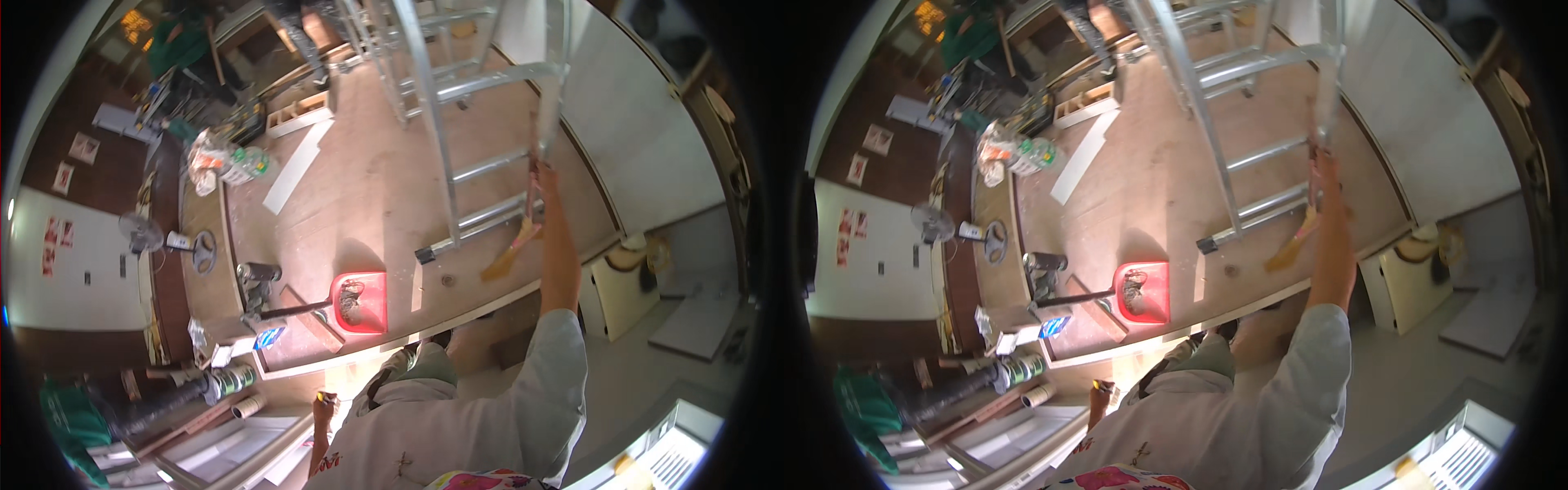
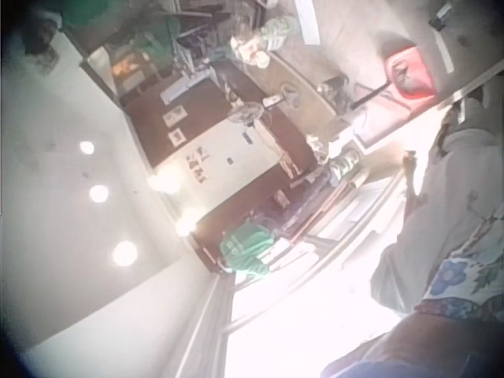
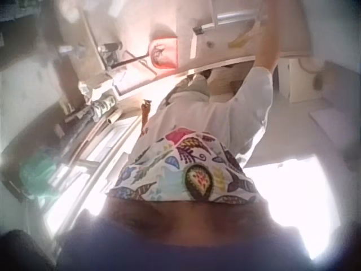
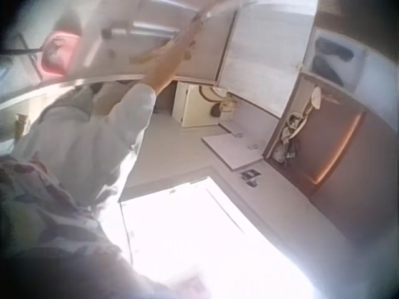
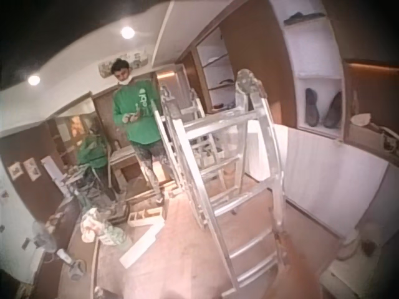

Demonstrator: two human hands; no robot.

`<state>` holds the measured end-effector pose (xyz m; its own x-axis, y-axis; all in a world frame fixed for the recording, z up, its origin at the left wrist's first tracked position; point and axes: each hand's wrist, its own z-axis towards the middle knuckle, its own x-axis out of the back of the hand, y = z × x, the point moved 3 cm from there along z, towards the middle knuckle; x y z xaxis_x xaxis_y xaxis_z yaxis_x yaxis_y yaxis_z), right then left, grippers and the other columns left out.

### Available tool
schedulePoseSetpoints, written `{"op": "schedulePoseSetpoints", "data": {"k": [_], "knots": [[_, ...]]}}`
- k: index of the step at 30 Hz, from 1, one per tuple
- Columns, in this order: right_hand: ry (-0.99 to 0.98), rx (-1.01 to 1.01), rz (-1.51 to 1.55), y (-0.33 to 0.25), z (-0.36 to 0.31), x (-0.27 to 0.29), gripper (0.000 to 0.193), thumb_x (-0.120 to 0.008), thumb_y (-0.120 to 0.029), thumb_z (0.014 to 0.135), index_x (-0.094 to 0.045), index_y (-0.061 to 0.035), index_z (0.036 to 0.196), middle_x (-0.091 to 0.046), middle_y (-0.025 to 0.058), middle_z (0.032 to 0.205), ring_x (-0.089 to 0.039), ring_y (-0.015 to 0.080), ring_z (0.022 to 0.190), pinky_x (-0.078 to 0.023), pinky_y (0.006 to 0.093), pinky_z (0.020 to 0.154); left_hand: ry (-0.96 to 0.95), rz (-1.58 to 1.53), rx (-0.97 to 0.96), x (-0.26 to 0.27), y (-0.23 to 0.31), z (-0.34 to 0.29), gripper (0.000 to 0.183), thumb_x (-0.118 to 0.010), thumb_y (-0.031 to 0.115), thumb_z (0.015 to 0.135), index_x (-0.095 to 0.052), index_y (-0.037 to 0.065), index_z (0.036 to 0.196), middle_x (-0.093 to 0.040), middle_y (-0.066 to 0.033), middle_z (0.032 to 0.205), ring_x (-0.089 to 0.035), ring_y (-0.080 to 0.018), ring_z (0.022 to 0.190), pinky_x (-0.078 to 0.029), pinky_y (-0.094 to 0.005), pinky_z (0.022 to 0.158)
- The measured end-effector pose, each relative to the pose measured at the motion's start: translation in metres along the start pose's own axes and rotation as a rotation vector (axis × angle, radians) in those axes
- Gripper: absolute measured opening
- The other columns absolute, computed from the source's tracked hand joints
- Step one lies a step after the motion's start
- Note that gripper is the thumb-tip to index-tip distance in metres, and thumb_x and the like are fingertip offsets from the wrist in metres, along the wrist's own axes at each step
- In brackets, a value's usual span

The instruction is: The person cleans a room by sweeping the floor with a broom and wiping the interior of a wall cabinet with a cloth. They also move a large white board and a water bottle to clear space.

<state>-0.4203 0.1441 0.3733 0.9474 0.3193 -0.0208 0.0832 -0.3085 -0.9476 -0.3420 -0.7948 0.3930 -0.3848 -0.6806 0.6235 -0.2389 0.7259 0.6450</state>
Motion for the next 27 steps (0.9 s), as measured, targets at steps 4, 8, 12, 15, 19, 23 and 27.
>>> {"op": "schedulePoseSetpoints", "data": {"k": [4, 8, 12, 15, 19, 23, 27], "knots": [[-0.086, 0.089, -0.196, 0.009, -0.041, -0.046, 0.026, -0.058, -0.02, 0.085, -0.058, -0.0087, 0.108, -0.053, 0.0008, 0.059, -0.047, 0.0077, 0.041, -0.035, 0.0215, 0.034, 0.017, -0.077, 0.131, -0.002, -0.042, -0.034, 0.017, -0.055, -0.005, 0.069, -0.058, 0.003, 0.085, -0.068, -0.0084, 0.081, -0.063, -0.0148, 0.077, -0.049, -0.0288, 0.075], [-0.214, 0.148, -0.12, 0.028, 0.002, -0.018, 0.036, -0.058, -0.019, 0.086, -0.048, -0.0087, 0.119, -0.049, 0.0033, 0.054, -0.049, 0.011, 0.041, -0.031, 0.025, 0.029, -0.035, -0.057, 0.17, -0.004, -0.018, -0.002, 0.015, -0.055, -0.003, 0.072, -0.061, 0.004, 0.083, -0.067, -0.0051, 0.08, -0.062, -0.0141, 0.076, -0.049, -0.0291, 0.071], [-0.285, 0.037, -0.076, 0.041, -0.016, -0.016, 0.031, -0.06, -0.025, 0.087, -0.048, -0.0115, 0.112, -0.055, 0.0062, 0.067, -0.053, 0.0154, 0.046, -0.04, 0.0264, 0.033, 0.023, 0.079, 0.234, 0.013, 0.033, 0.008, 0.004, -0.061, 0.007, 0.077, -0.065, 0.006, 0.077, -0.064, -0.0043, 0.072, -0.059, -0.0123, 0.066, -0.047, -0.0287, 0.06], [-0.215, -0.118, -0.039, 0.043, -0.099, -0.015, 0.028, -0.058, -0.03, 0.088, -0.052, -0.0088, 0.105, -0.058, 0.0061, 0.076, -0.059, 0.0162, 0.066, -0.051, 0.0273, 0.055, 0.172, 0.058, -0.003, 0.018, 0.015, 0.003, 0.008, -0.064, 0.013, 0.08, -0.06, 0.006, 0.081, -0.062, -0.0082, 0.067, -0.059, -0.017, 0.063, -0.047, -0.0327, 0.06], [-0.208, -0.04, 0.112, 0.05, -0.212, 0.054, 0.035, -0.048, -0.025, 0.094, -0.046, -0.0075, 0.125, -0.061, 0.0127, 0.101, -0.054, 0.0117, 0.069, -0.04, 0.026, 0.054, 0.192, 0.054, -0.008, 0.007, 0.035, 0.041, 0.018, -0.057, 0.021, 0.081, -0.058, 0.003, 0.084, -0.06, -0.0188, 0.069, -0.06, -0.0372, 0.067, -0.046, -0.0422, 0.06], [-0.601, -0.258, 0.186, 0.055, -0.322, 0.113, 0.031, -0.05, -0.033, 0.093, -0.058, -0.0055, 0.106, -0.06, 0.0063, 0.092, -0.059, 0.0154, 0.078, -0.047, 0.0256, 0.064, 0.272, 0.161, 0.139, 0.007, 0.055, 0.049, 0.028, -0.054, 0.025, 0.083, -0.062, -0.002, 0.084, -0.06, -0.0279, 0.073, -0.06, -0.0437, 0.073, -0.048, -0.0482, 0.063], [-0.287, -0.419, 0.012, 0.05, -0.423, 0.143, 0.043, -0.052, -0.036, 0.092, -0.054, 0.0007, 0.116, -0.06, 0.0065, 0.088, -0.059, 0.0144, 0.079, -0.047, 0.0256, 0.066, 0.328, -0.112, 0.052, -0.003, 0.015, 0.097, 0.026, -0.057, 0.024, 0.084, -0.059, -0.002, 0.08, -0.059, -0.0178, 0.067, -0.061, -0.0274, 0.062, -0.046, -0.0383, 0.055]]}}
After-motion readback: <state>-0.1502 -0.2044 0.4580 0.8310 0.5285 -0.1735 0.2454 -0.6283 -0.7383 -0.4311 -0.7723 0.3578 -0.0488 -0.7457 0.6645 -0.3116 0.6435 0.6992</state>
